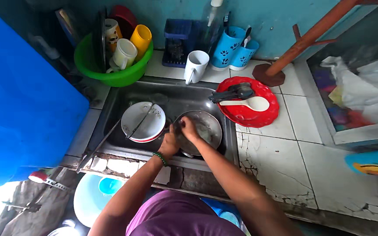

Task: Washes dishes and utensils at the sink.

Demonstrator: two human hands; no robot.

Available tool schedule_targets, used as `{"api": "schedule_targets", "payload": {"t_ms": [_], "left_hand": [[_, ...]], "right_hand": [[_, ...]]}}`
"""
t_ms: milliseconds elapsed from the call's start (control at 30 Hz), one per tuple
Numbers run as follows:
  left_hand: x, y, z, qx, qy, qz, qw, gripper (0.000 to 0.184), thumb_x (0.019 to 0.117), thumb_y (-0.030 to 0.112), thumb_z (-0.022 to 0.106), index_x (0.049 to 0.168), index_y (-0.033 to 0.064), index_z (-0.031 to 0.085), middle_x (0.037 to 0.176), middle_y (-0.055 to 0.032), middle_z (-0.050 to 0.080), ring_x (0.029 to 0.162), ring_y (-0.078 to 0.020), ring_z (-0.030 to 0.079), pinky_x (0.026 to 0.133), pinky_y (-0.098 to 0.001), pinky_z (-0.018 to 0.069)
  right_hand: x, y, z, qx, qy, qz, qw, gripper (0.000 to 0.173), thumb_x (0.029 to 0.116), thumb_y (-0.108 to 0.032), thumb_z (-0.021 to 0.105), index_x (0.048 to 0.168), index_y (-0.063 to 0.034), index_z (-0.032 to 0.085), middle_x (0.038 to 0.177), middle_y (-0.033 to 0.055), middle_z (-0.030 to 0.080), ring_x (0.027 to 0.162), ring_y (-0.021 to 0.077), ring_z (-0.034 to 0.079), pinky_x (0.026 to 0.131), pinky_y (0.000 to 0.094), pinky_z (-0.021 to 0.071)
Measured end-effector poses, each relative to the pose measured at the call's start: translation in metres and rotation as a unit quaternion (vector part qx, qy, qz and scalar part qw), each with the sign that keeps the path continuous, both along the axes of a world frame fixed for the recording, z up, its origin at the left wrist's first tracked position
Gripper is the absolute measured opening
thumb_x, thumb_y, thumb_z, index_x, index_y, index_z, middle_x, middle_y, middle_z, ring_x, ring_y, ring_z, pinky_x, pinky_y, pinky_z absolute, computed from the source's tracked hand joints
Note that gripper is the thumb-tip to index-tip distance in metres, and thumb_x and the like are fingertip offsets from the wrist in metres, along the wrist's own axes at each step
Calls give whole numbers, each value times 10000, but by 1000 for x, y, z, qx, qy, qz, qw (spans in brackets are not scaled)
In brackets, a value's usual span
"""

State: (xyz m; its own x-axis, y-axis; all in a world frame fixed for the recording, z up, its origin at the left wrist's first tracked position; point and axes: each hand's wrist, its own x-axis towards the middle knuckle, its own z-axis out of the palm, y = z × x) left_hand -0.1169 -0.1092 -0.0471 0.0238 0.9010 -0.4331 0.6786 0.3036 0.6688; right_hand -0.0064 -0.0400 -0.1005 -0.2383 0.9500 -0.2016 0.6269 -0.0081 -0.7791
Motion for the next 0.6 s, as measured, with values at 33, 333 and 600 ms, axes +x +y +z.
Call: {"api": "schedule_targets", "payload": {"t_ms": [33, 333, 600], "left_hand": [[-2, -1, -1, 9, -13, 10, 1000, 695, 995, 67, 592, 1583, -24, 234, 1260, -310, 627, 1184, -412, 635, 1054, -520, 475], [-3, -5, -7, 28, -35, 67, 997, 696, 959, 12, 612, 1581, -6, 301, 1332, -326, 590, 1257, -435, 591, 1093, -533, 447], [-5, -3, -12, 33, -69, 77, 994, 630, 988, 51, 601, 1563, 4, 346, 1223, -315, 643, 1115, -426, 659, 992, -551, 510]], "right_hand": [[-2, -7, 1, -25, 11, 57, 998, 322, 1000, 18, 580, 1302, 125, 553, 1269, 328, 610, 1208, 432, 606, 1058, 551, 467], [62, -31, 77, -107, -435, 191, 874, 270, 1007, 43, 524, 1236, 154, 614, 1416, 342, 515, 1369, 488, 467, 1111, 603, 393], [7, 1, -12, 104, -109, 203, 967, 457, 870, 111, 692, 1311, 112, 571, 1405, 325, 524, 1261, 470, 571, 1080, 567, 468]]}}
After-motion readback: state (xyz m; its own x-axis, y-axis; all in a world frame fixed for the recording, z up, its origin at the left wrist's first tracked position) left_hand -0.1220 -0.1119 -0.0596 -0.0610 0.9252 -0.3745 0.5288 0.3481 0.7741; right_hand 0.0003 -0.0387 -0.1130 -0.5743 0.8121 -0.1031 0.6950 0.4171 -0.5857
